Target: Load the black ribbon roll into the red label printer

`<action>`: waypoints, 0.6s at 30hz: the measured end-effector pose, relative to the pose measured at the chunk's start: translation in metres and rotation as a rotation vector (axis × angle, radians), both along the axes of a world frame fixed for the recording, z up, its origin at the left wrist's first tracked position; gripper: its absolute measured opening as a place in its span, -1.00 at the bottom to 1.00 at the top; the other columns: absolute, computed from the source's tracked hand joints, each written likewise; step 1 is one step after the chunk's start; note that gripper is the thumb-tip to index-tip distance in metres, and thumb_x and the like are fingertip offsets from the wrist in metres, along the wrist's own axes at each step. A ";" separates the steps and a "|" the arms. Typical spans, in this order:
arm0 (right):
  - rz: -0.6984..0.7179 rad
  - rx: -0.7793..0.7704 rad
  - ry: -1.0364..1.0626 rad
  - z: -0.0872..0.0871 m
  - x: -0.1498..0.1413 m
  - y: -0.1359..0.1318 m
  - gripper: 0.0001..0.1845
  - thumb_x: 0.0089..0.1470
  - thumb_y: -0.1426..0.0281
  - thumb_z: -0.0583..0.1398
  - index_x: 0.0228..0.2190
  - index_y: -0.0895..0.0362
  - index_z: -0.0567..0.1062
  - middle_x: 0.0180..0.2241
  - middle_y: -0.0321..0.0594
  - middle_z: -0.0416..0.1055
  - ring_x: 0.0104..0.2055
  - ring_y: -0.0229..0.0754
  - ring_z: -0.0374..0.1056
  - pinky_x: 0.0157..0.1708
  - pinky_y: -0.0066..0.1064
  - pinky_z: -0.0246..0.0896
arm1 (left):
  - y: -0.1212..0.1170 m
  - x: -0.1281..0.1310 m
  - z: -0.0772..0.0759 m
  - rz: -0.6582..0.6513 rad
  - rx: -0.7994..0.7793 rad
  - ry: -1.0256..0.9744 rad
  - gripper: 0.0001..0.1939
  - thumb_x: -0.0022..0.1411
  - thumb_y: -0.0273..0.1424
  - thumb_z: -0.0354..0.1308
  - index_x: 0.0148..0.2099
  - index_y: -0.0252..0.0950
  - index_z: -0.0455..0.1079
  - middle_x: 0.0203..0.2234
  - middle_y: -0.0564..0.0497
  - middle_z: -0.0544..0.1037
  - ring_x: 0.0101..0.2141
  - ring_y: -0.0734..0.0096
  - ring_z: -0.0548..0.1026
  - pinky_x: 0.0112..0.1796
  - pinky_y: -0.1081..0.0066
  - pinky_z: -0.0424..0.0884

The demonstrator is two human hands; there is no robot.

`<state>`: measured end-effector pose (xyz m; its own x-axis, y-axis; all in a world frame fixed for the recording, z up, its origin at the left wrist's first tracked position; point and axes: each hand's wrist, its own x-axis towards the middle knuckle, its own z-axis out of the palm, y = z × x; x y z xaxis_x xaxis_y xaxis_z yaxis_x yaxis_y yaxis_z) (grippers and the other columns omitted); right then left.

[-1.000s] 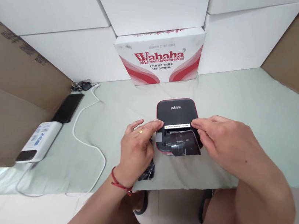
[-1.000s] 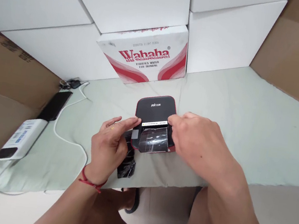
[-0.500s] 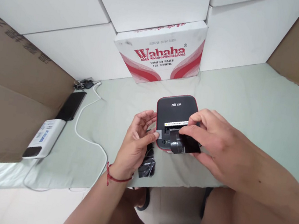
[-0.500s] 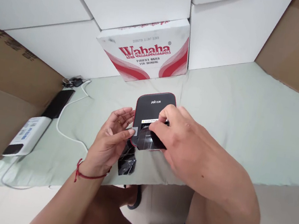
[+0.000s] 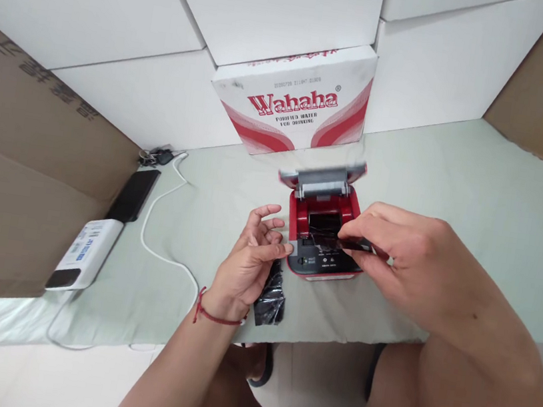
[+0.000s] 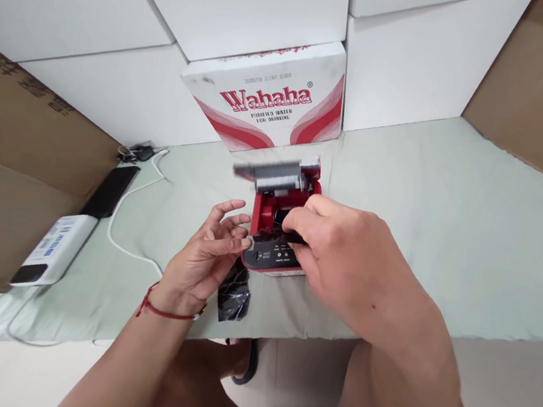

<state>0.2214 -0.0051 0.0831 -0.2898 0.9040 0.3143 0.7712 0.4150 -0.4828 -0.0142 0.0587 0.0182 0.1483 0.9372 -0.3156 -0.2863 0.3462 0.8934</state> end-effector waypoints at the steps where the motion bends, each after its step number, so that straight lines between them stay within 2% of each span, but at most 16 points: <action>1: -0.004 0.006 0.015 0.000 0.000 0.001 -0.76 0.27 0.54 0.14 -0.20 0.07 0.60 -0.29 -0.28 0.53 -0.42 -0.22 0.38 -0.41 -0.33 0.19 | -0.001 0.001 -0.002 -0.004 0.033 0.024 -0.19 -0.29 -0.57 0.53 0.07 -0.16 0.39 -0.17 0.10 0.42 -0.36 0.61 0.30 -0.29 0.55 0.40; 6: -0.053 0.040 0.085 -0.010 -0.005 0.017 -0.77 0.33 0.48 0.17 -0.23 0.06 0.65 -0.28 -0.28 0.62 -0.34 -0.19 0.48 -0.29 -0.31 0.30 | -0.006 0.004 -0.009 -0.033 0.214 0.172 -0.48 -0.05 -0.36 0.49 -0.03 -0.20 0.42 -0.20 0.06 0.46 -0.29 0.50 0.37 -0.22 0.47 0.39; 8: -0.102 0.039 0.164 -0.017 -0.006 0.026 -0.80 0.32 0.46 0.21 -0.24 0.05 0.67 -0.26 -0.29 0.67 -0.30 -0.16 0.54 -0.24 -0.31 0.35 | -0.004 -0.003 -0.006 -0.045 0.254 0.237 -0.58 0.04 -0.30 0.48 -0.07 -0.21 0.46 -0.22 0.03 0.51 -0.22 0.40 0.42 -0.16 0.41 0.38; 10: -0.169 0.009 0.290 -0.022 -0.008 0.034 -0.82 0.32 0.42 0.23 -0.22 0.03 0.68 -0.28 -0.30 0.68 -0.29 -0.15 0.58 -0.25 -0.30 0.41 | 0.002 -0.020 0.001 -0.084 0.314 0.389 -0.61 0.10 -0.28 0.48 -0.05 -0.22 0.50 -0.20 -0.02 0.57 -0.15 0.29 0.45 -0.11 0.34 0.37; 12: -0.245 -0.018 0.433 -0.024 -0.012 0.037 -0.82 0.34 0.36 0.24 -0.18 0.01 0.68 -0.31 -0.31 0.68 -0.30 -0.12 0.61 -0.26 -0.28 0.48 | 0.010 -0.042 0.007 -0.208 0.450 0.820 -0.50 0.16 -0.13 0.44 0.09 -0.19 0.49 -0.06 -0.08 0.61 -0.08 0.17 0.48 -0.07 0.24 0.37; 13: -0.286 -0.012 0.499 -0.024 -0.014 0.038 -0.83 0.35 0.33 0.24 -0.17 0.01 0.68 -0.32 -0.31 0.67 -0.30 -0.11 0.62 -0.25 -0.26 0.52 | 0.014 -0.054 0.009 -0.280 0.461 0.949 -0.44 0.15 -0.07 0.43 0.12 -0.20 0.48 0.00 -0.12 0.60 -0.02 0.10 0.51 -0.05 0.19 0.39; 15: -0.376 0.054 0.616 -0.019 -0.020 0.037 -0.85 0.34 0.32 0.25 -0.17 -0.01 0.67 -0.31 -0.30 0.68 -0.26 -0.07 0.65 -0.20 -0.20 0.59 | 0.022 -0.071 0.009 -0.441 0.440 1.069 -0.38 0.17 0.03 0.38 0.17 -0.18 0.47 0.03 -0.16 0.61 0.01 0.01 0.54 -0.06 0.14 0.43; 18: -0.486 0.276 0.754 -0.007 -0.025 0.030 -0.90 0.33 0.38 0.27 -0.21 0.01 0.64 -0.30 -0.26 0.67 -0.18 -0.05 0.66 -0.13 -0.17 0.62 | 0.029 -0.078 -0.001 -0.547 0.450 1.139 -0.60 0.18 -0.08 0.33 -0.02 -0.17 0.54 -0.09 -0.10 0.64 -0.14 0.07 0.57 -0.13 0.16 0.45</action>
